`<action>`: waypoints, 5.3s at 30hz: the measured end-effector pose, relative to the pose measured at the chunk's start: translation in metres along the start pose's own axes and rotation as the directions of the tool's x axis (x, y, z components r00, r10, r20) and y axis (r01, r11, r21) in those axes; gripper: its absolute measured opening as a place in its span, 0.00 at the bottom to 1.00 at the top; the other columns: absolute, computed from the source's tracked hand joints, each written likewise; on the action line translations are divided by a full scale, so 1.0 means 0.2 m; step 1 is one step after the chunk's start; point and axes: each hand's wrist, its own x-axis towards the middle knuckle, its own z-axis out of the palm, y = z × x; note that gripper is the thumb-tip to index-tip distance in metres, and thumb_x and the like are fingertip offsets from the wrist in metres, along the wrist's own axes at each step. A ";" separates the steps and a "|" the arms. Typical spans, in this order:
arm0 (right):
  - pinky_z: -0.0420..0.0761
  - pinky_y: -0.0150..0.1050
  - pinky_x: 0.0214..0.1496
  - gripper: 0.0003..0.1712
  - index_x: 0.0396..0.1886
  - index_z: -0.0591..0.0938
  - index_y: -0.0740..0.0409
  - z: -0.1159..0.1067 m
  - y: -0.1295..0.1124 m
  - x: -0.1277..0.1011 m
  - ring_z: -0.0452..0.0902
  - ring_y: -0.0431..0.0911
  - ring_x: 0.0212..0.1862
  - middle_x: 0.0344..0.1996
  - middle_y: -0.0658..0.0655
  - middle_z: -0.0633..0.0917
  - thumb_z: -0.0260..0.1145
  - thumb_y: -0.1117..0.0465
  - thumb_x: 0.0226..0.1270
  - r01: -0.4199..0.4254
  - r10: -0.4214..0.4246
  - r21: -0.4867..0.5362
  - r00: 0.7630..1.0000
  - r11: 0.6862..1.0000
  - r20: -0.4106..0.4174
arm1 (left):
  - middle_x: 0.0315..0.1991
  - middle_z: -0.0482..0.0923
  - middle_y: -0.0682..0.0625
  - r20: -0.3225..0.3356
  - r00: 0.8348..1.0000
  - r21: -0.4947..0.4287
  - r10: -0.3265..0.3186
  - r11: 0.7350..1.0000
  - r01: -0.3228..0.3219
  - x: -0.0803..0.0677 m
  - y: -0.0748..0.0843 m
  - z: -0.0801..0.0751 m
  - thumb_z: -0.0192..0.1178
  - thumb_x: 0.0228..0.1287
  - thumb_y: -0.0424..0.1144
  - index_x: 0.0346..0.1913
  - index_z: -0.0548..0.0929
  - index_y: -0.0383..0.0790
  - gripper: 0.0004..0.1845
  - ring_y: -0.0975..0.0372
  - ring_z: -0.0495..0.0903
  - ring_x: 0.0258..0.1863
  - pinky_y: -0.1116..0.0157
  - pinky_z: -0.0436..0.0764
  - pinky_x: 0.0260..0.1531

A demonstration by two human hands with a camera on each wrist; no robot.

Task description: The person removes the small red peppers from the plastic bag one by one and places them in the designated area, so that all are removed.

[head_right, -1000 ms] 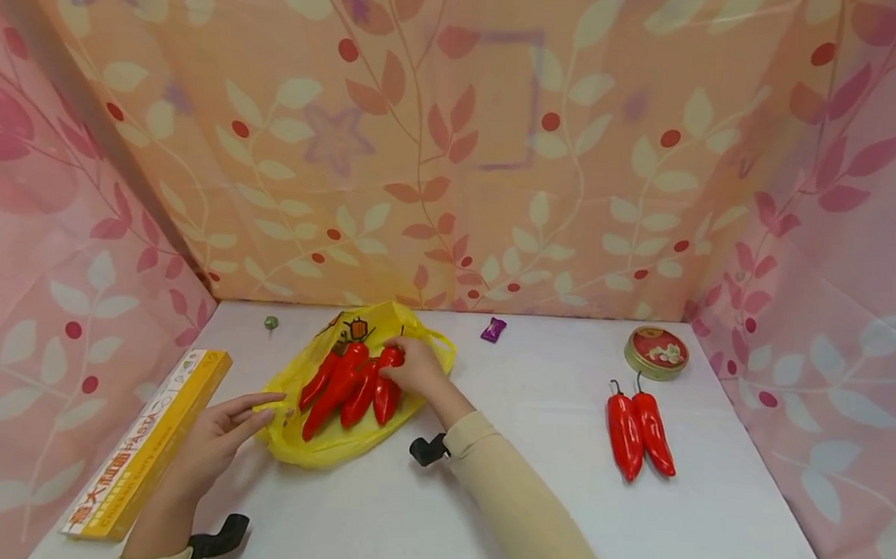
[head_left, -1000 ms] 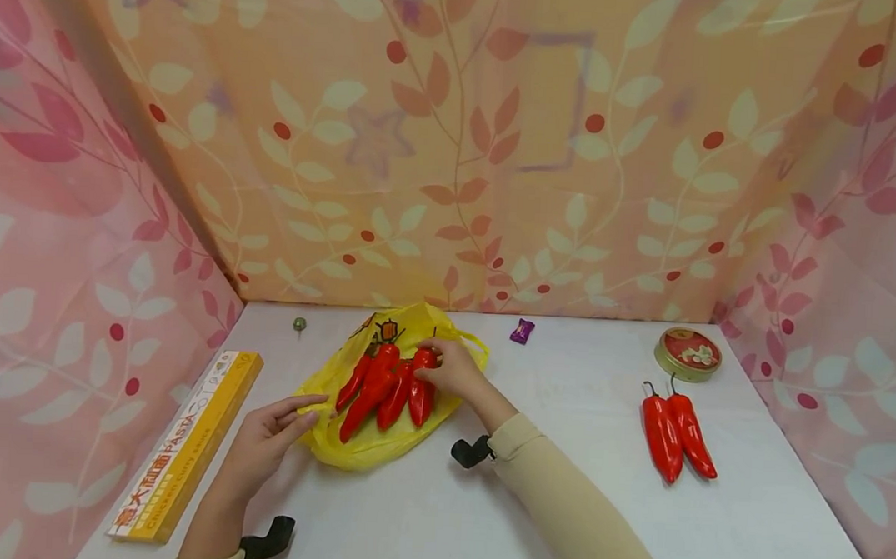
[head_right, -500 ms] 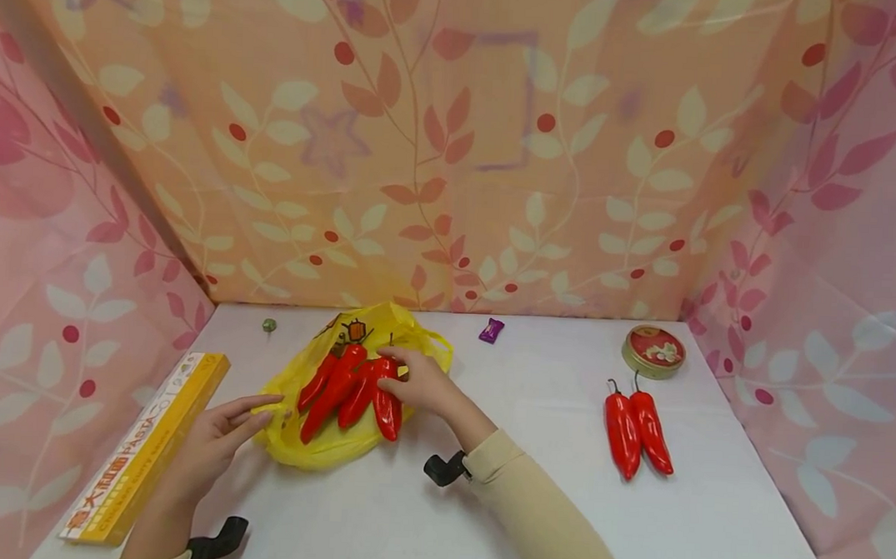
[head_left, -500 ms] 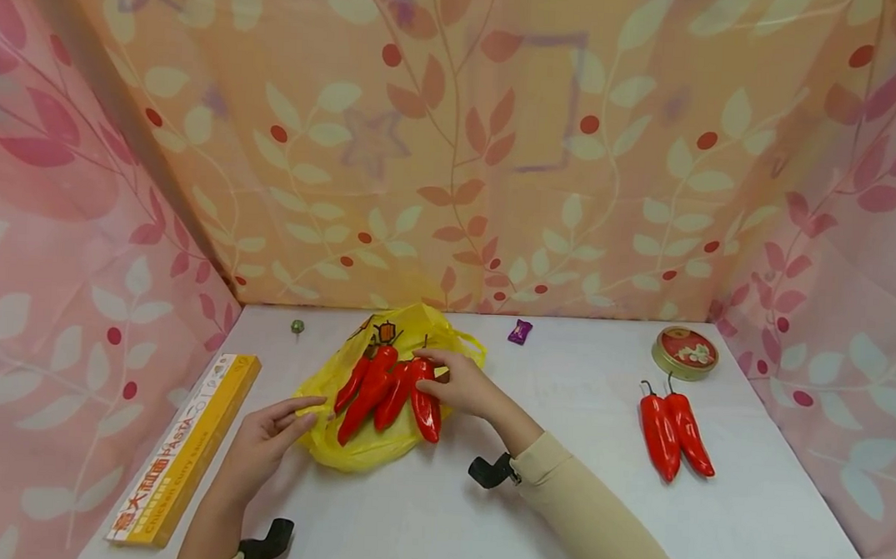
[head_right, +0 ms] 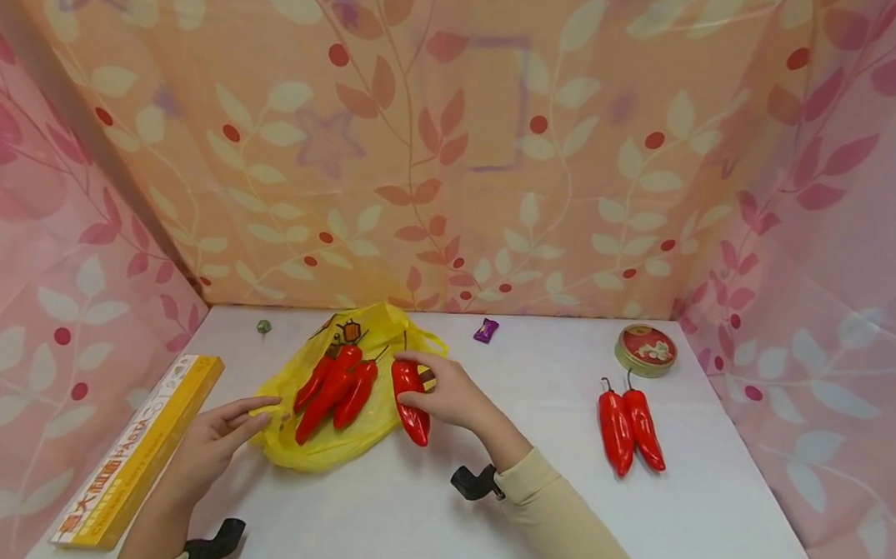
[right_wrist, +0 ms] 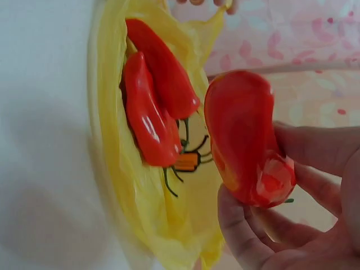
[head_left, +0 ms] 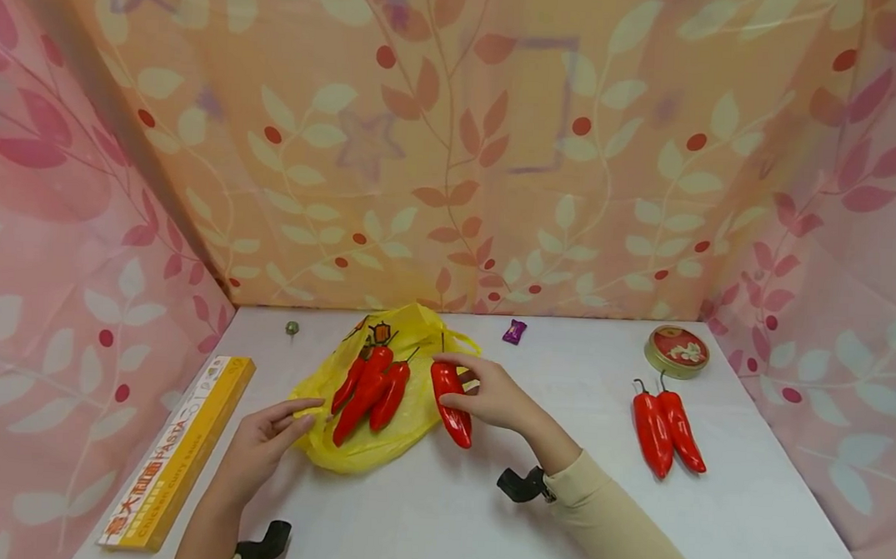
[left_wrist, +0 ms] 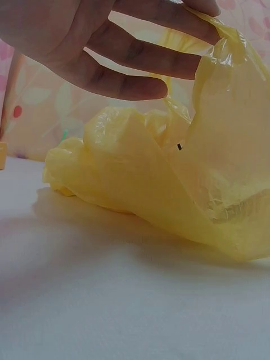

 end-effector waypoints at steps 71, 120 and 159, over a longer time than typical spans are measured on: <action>0.82 0.68 0.46 0.38 0.71 0.72 0.57 -0.66 0.60 -0.75 0.69 0.71 0.58 0.60 0.76 0.73 0.75 0.55 0.62 -0.406 0.203 -0.497 0.888 0.767 -0.412 | 0.45 0.89 0.47 -0.044 0.999 -0.039 -0.016 0.999 0.015 -0.02 0.04 0.00 0.62 0.72 0.44 0.62 0.82 0.38 0.21 0.65 0.75 0.40 0.76 0.79 0.41; 0.85 0.44 0.41 0.36 0.70 0.75 0.49 -0.52 0.29 -0.51 0.79 0.56 0.50 0.61 0.62 0.80 0.75 0.51 0.63 -0.187 0.010 -0.464 0.933 0.866 -0.359 | 0.48 0.88 0.47 -0.038 0.999 -0.036 0.001 0.999 -0.002 -0.02 0.03 -0.01 0.62 0.73 0.44 0.62 0.82 0.38 0.20 0.65 0.76 0.41 0.77 0.80 0.44; 0.84 0.33 0.42 0.31 0.68 0.78 0.49 0.25 0.00 0.31 0.82 0.46 0.43 0.60 0.60 0.83 0.71 0.48 0.67 0.076 -0.074 -0.047 0.996 0.996 0.052 | 0.46 0.89 0.46 -0.030 0.999 -0.047 -0.030 0.998 0.029 -0.01 0.02 -0.01 0.62 0.72 0.45 0.62 0.81 0.39 0.21 0.62 0.76 0.36 0.76 0.81 0.38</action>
